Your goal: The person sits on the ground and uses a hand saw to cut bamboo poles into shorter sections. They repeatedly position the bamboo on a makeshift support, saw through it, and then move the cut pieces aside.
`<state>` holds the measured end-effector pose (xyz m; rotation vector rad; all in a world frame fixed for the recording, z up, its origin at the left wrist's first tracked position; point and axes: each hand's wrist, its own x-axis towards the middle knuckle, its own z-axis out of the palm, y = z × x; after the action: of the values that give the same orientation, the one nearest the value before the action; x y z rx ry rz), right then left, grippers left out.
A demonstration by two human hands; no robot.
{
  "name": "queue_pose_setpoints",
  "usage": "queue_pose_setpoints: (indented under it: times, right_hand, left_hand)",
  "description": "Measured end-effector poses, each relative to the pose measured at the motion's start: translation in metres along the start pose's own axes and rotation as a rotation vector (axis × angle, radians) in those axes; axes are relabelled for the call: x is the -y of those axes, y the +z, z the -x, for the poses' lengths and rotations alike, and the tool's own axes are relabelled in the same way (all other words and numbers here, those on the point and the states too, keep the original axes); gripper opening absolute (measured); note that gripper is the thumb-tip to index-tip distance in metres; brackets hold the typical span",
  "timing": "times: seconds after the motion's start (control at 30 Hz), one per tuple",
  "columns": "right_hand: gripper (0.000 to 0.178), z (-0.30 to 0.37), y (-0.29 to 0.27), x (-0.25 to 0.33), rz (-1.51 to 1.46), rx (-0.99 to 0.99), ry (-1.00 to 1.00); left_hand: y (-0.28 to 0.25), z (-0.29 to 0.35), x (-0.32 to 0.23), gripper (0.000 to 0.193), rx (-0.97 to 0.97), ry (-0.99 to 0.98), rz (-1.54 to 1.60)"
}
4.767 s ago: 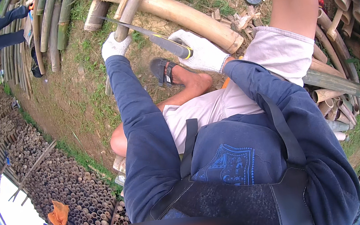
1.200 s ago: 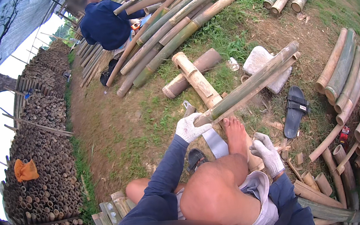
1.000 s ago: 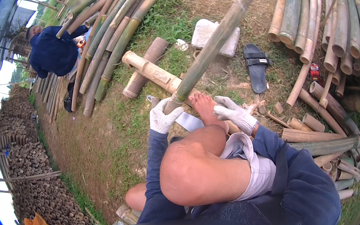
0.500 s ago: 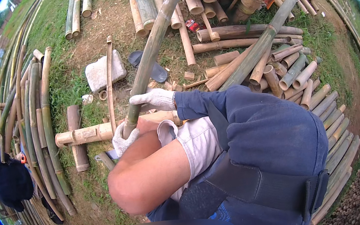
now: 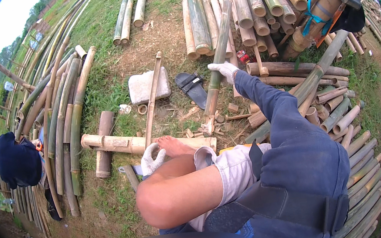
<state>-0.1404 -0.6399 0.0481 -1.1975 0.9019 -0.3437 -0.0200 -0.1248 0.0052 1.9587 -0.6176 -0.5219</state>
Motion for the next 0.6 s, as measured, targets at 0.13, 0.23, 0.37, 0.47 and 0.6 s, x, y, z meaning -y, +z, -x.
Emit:
queue_pose_setpoints:
  times: [0.13, 0.23, 0.37, 0.47, 0.6]
  right_hand:
    - [0.032, -0.101, -0.026, 0.054, -0.111, -0.118, 0.001]
    - [0.052, -0.159, -0.030, 0.106, -0.037, -0.191, -0.282]
    - [0.086, -0.186, -0.026, 0.138, 0.406, -0.490, -0.392]
    - [0.100, -0.167, -0.015, 0.101, 0.710, -0.456, -0.193]
    - [0.110, -0.117, -0.012, 0.014, 0.726, -0.508, -0.251]
  left_hand:
    - [-0.002, 0.003, 0.005, 0.056, -0.034, 0.035, -0.079]
    - [0.001, 0.006, 0.010, 0.053, -0.062, 0.011, -0.054]
    - [0.008, 0.008, 0.015, 0.049, -0.044, -0.071, 0.051]
    - [0.008, 0.013, 0.016, 0.048, -0.052, -0.070, -0.030]
    - [0.000, 0.020, 0.016, 0.051, -0.045, -0.086, -0.139]
